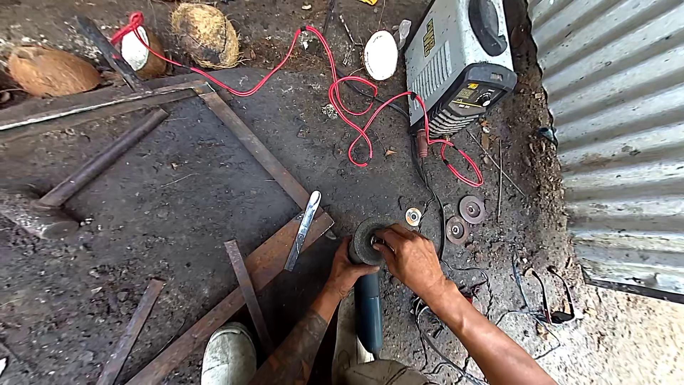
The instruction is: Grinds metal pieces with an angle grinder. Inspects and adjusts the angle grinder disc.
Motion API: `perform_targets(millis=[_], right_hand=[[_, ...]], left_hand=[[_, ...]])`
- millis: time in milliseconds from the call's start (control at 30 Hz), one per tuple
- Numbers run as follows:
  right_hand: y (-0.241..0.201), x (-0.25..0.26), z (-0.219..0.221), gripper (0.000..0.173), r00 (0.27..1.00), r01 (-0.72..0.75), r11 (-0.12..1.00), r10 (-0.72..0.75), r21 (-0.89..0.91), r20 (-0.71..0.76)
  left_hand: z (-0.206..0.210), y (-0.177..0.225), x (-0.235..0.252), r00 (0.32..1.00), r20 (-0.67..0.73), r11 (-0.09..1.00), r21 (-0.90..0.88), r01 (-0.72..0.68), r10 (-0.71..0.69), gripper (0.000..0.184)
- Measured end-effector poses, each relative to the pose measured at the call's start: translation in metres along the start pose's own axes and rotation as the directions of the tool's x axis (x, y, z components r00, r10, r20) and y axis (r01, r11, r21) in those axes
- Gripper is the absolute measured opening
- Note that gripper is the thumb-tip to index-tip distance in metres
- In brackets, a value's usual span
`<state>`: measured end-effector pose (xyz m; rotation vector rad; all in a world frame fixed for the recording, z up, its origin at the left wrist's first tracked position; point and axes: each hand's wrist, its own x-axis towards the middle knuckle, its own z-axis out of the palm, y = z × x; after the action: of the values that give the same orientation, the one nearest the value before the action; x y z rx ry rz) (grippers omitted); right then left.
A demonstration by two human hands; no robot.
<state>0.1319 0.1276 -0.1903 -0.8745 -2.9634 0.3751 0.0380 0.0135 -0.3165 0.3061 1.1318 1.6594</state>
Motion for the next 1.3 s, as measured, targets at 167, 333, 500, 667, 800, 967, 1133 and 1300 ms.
perform_targets(millis=[167,333,500,667,800,967,1133,1300], right_hand=[[-0.003,0.001,0.002,0.05,0.989,-0.135,0.988,0.129,-0.073,-0.074],[0.005,-0.006,-0.004,0.035,0.994,-0.01,0.998,0.017,0.059,-0.11],[0.005,-0.007,0.006,0.026,0.997,0.046,0.999,-0.045,0.009,-0.067],[0.001,-0.002,0.0,0.066,0.977,-0.152,0.986,0.14,-0.062,-0.161],[0.002,-0.011,-0.004,0.034,0.998,0.001,1.0,-0.002,-0.01,-0.056],[-0.003,-0.02,-0.009,0.019,0.996,-0.084,0.994,0.086,-0.073,0.026],[-0.002,-0.018,0.001,0.037,0.999,-0.05,0.998,0.05,-0.036,0.013],[-0.005,-0.016,-0.004,0.042,0.994,-0.092,0.995,0.09,-0.031,-0.063]], left_hand=[[-0.001,-0.001,0.001,1.0,0.008,1.0,-0.01,-0.006,0.006,0.093],[-0.001,0.0,0.002,1.0,0.006,1.0,-0.002,0.001,-0.001,0.093],[0.0,-0.002,0.001,1.0,0.017,1.0,0.002,0.009,-0.009,0.093],[0.001,-0.001,0.002,1.0,0.018,1.0,0.014,-0.013,0.013,0.092],[0.001,0.001,0.0,1.0,0.017,1.0,0.0,-0.01,0.01,0.092],[-0.001,0.0,0.001,1.0,0.017,1.0,0.011,-0.003,0.003,0.09],[0.0,0.0,0.001,1.0,0.017,1.0,0.018,0.01,-0.01,0.091],[-0.001,0.001,0.001,1.0,0.009,1.0,0.004,-0.003,0.003,0.092]])
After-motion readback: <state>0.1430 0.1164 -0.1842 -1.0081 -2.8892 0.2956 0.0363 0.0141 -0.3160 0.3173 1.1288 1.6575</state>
